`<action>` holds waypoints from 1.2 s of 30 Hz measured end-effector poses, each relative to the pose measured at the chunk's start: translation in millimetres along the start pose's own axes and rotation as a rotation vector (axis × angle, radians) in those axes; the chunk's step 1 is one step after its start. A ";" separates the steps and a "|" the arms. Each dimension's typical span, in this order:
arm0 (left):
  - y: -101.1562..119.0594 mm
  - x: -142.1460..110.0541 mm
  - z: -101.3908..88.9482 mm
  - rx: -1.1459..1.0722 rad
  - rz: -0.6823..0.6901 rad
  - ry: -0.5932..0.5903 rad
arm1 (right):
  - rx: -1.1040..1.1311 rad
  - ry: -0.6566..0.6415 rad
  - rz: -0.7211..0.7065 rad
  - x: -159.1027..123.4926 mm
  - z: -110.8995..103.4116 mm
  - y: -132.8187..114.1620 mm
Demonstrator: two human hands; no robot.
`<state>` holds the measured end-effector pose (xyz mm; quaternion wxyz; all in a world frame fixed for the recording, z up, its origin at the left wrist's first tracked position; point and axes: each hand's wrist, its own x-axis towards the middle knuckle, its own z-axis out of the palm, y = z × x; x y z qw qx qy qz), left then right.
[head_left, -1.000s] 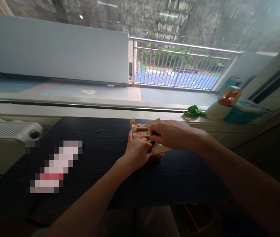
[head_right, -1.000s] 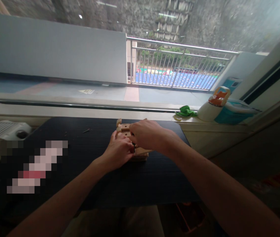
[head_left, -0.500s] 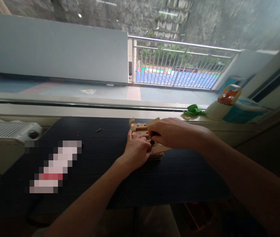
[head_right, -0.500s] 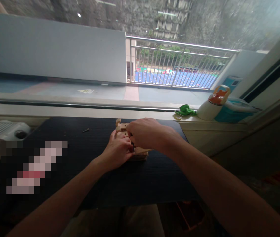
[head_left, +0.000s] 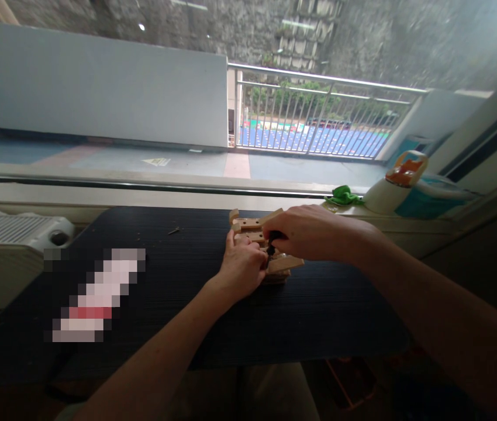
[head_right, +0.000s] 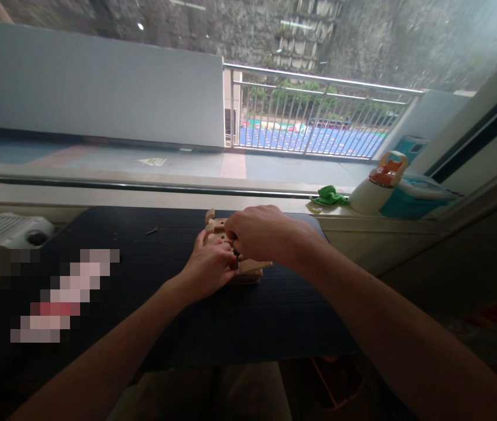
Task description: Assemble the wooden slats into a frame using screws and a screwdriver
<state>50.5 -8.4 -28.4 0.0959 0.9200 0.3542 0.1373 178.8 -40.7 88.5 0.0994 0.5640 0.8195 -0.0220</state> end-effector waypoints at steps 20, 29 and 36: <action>-3.2 0.5 4.3 -0.010 0.028 0.038 | -0.009 0.007 -0.011 -0.1 -1.7 0.6; -0.4 -0.1 1.8 0.001 0.007 0.029 | -0.042 -0.009 0.018 8.8 10.5 4.8; -1.5 0.2 3.2 0.004 0.010 0.037 | -0.052 -0.008 0.038 6.5 9.8 1.6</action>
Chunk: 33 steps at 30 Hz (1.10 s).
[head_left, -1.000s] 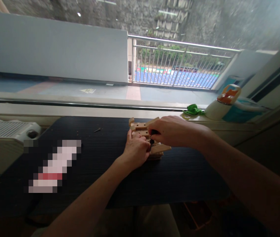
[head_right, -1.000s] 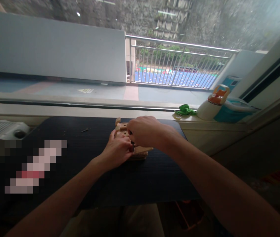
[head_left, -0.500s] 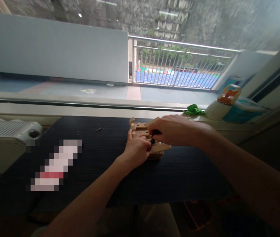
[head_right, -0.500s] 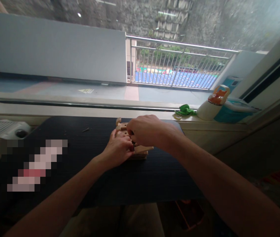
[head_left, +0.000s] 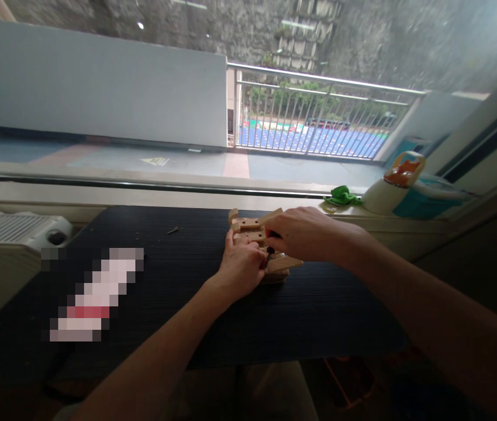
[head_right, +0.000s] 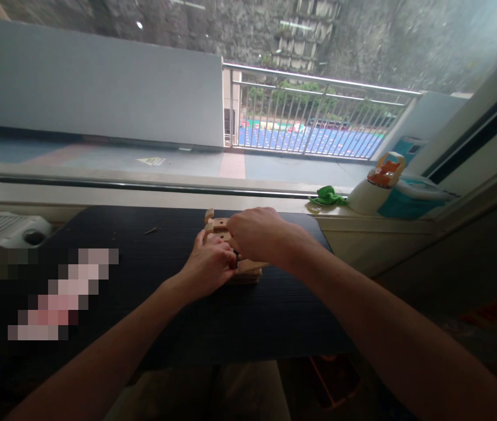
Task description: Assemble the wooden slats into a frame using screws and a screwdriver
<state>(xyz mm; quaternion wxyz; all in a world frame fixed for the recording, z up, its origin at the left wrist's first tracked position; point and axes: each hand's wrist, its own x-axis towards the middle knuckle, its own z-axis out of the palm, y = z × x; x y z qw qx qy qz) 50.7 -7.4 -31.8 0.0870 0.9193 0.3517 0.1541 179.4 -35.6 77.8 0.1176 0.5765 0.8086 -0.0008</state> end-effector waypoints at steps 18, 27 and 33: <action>0.4 -0.5 -1.2 -0.013 -0.005 -0.007 | -0.014 -0.011 0.000 1.4 0.2 0.3; -0.6 -0.5 -0.1 -0.012 0.004 0.008 | -0.040 -0.006 -0.034 -1.7 -8.9 -8.6; -1.7 -0.7 3.4 -0.025 0.010 0.015 | 0.004 0.008 -0.045 1.8 -2.1 -7.3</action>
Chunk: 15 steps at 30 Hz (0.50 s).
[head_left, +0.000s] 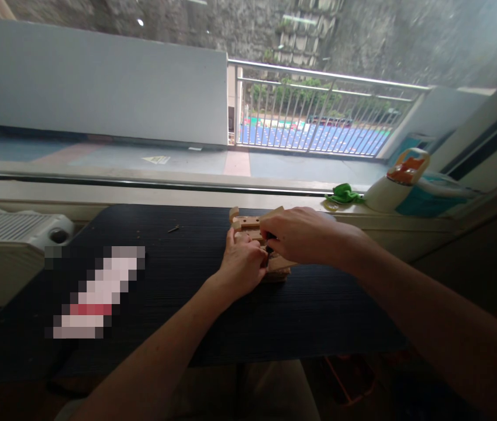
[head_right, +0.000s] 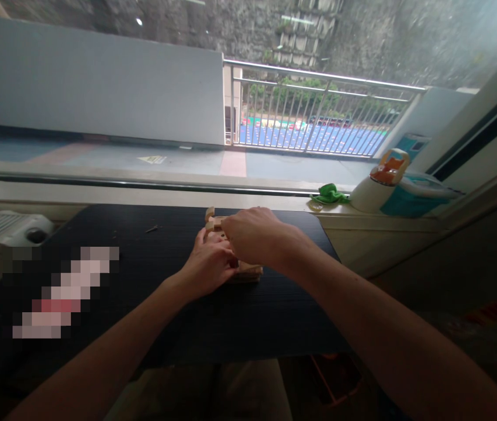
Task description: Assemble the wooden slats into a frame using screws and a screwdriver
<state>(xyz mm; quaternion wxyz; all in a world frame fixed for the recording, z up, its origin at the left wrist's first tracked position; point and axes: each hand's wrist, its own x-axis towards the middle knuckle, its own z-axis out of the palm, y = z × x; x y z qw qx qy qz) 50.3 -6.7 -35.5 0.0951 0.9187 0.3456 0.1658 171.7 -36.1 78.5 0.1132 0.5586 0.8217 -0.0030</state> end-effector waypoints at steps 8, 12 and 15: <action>-9.1 -5.4 -21.4 -0.062 0.038 0.052 | 0.144 0.144 0.125 -3.2 19.6 7.0; -36.1 -35.3 -29.2 -0.169 -0.149 0.292 | 0.250 0.226 0.157 -9.8 36.4 10.6; -54.8 -59.7 -12.2 -0.338 -0.363 0.315 | 0.300 0.250 0.191 -12.8 43.3 10.7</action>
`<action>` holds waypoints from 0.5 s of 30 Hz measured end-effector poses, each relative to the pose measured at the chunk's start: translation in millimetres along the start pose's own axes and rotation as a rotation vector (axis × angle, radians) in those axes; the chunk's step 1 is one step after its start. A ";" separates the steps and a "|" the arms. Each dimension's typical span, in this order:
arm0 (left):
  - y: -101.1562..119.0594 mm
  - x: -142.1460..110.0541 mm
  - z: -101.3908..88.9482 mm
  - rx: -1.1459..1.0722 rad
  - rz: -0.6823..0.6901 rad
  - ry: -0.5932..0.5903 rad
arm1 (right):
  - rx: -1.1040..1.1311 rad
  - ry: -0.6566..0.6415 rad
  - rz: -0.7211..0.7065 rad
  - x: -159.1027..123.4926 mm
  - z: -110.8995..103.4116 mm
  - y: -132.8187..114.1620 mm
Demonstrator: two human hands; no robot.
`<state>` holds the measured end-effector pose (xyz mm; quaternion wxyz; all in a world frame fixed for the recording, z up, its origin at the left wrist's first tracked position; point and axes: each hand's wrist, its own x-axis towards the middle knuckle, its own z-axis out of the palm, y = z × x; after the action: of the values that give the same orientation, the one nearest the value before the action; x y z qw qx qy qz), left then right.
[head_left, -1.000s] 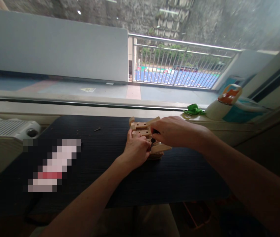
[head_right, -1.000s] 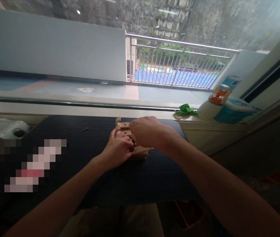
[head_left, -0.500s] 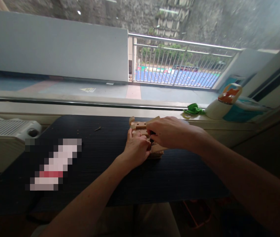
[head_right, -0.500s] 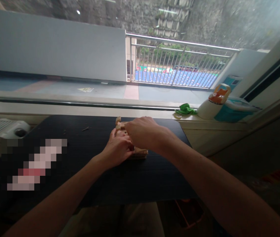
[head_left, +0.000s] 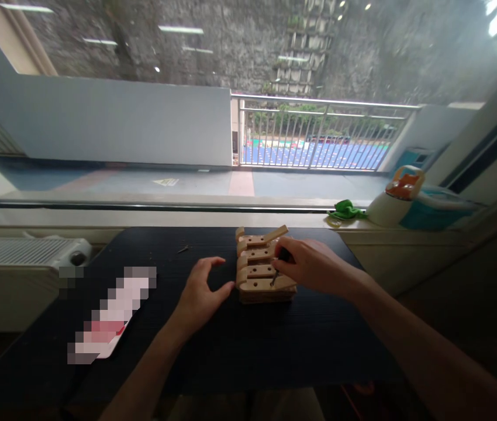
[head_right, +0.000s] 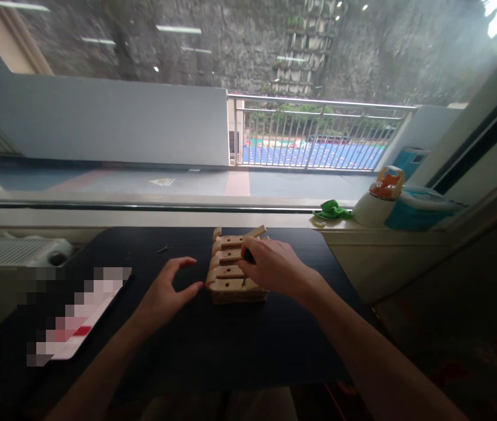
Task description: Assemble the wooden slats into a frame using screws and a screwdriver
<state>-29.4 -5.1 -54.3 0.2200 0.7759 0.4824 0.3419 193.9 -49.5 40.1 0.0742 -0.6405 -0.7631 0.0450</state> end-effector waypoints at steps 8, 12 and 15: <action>-13.7 -7.2 43.2 -0.030 -0.023 -0.132 | -0.012 0.032 0.073 -0.2 1.5 -6.2; -12.6 -5.9 47.7 0.021 -0.043 -0.118 | -0.010 0.037 0.106 -1.1 4.5 -7.9; -11.4 -9.8 50.0 0.069 -0.057 -0.088 | 0.019 0.050 0.087 -1.9 4.9 -8.7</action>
<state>-2.0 -9.5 -98.6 0.2238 0.7833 0.5055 0.2844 184.9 -52.7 36.5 0.0974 -0.6731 -0.7320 0.0396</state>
